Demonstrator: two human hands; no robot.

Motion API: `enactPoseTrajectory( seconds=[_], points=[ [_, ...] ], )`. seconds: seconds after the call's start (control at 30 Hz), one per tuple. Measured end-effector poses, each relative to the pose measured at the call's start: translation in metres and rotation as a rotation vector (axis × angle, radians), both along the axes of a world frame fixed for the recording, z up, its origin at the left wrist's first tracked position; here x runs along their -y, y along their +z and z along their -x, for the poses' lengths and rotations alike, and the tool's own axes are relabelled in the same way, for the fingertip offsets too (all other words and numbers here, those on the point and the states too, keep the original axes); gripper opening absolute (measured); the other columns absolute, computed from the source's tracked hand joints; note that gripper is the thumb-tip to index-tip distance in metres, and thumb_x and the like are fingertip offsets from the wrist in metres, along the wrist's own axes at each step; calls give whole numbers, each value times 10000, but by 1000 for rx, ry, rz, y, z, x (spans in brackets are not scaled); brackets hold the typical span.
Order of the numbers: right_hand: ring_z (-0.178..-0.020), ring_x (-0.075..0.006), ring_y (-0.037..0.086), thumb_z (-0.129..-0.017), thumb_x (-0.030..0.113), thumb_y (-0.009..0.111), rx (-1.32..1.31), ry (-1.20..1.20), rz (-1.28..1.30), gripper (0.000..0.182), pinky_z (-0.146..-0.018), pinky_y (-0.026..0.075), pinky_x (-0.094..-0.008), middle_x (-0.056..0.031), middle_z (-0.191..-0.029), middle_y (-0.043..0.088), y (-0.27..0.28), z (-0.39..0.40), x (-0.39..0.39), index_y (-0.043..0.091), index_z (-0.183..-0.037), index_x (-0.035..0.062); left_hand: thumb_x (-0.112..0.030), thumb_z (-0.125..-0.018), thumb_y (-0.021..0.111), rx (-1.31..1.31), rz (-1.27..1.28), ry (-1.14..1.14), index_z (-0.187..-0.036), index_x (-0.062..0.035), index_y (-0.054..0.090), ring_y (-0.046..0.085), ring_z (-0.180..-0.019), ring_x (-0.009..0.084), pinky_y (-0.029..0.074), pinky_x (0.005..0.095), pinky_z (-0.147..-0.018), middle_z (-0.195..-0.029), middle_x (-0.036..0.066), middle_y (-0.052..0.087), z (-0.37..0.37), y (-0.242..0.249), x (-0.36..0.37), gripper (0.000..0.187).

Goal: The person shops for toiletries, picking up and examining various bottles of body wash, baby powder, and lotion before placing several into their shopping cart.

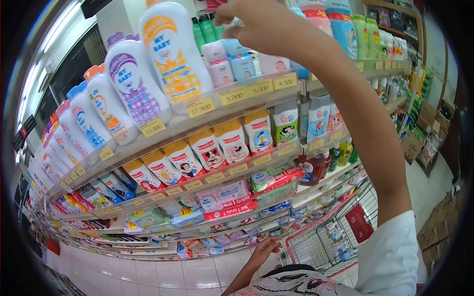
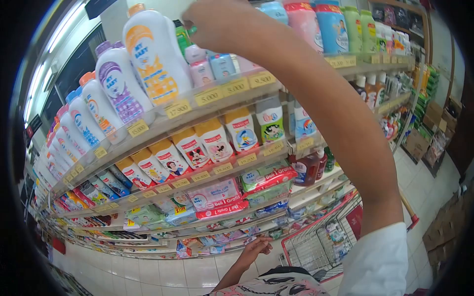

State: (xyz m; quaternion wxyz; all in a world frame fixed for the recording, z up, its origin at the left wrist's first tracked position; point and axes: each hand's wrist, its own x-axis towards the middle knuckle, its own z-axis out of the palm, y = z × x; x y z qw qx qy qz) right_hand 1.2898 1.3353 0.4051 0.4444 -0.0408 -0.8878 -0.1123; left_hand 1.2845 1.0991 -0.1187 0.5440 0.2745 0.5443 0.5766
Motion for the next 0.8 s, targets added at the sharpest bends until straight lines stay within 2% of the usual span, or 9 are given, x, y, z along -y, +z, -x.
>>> enactPoseTrajectory(
  seconds=[0.2,0.3,0.43,0.5,0.53,0.6,0.63,0.7,0.8],
  points=[
    [-601,-170,508,-947,197,539,-449,332,115,278,-599,382,-306,-64,-661,567,-156,-160,4,570,-740,13,-251,-972,530,-144,9,-14,-1162,-39,577,583,-786,111,480,266,-737,-875,48,645,-19,-4,-14,289],
    [-632,-177,462,-953,213,540,-646,52,887,332,-618,358,-293,-59,-626,481,-353,-199,-18,578,-700,2,-136,-990,462,-232,41,-105,-1189,12,546,579,-869,131,469,269,-767,-914,40,592,-28,-23,-18,262],
    [-859,-204,521,-857,246,658,-428,-678,1464,364,-761,453,-331,-116,-969,551,-689,-291,7,511,-1097,16,-221,-957,548,-344,340,-232,-1215,-36,559,602,-847,158,485,290,-773,-911,73,627,-46,-53,-20,318],
    [-1071,-262,519,-768,200,743,-652,-720,2475,730,-864,453,-372,-136,-1153,523,-696,-316,29,327,-1351,58,-256,-955,551,-560,478,-452,-1214,-41,565,605,-838,160,489,293,-768,-929,86,642,-41,-76,-3,337],
    [-1071,-262,519,-768,200,743,-687,-730,2495,730,-864,453,-372,-136,-1153,523,-726,-320,34,327,-1351,58,-291,-953,554,-771,582,-637,-1212,-45,572,609,-829,163,493,295,-764,-947,100,658,-32,-92,14,358],
    [-1115,-298,522,-756,174,729,-1555,-847,2588,705,-915,443,-401,-167,-1175,530,-823,-324,44,369,-1339,11,-352,-904,624,-806,650,-782,-1209,-28,563,640,-871,213,502,328,-780,-967,164,663,5,-151,66,449],
    [-1115,-298,522,-756,174,729,-1587,-859,2603,705,-915,443,-401,-167,-1175,530,-862,-322,47,369,-1339,11,-347,-910,618,-695,735,-746,-1191,-32,580,652,-847,214,508,323,-754,-970,162,664,24,-177,96,424],
    [-1161,-341,507,-756,176,679,-1289,-1506,1890,631,-927,443,-419,-196,-1238,518,-927,-317,44,422,-1276,-73,-272,-977,512,-554,817,-600,-1201,-5,556,647,-839,168,503,291,-675,-953,110,674,30,-174,127,351],
    [-1155,-384,506,-763,218,689,-948,-1901,1799,630,-950,442,-447,-254,-1242,508,-956,-308,38,432,-1260,-71,-254,-960,546,-522,1025,-479,-1200,-39,564,659,-824,181,526,283,-699,-952,109,672,60,-180,168,322]
  ],
)
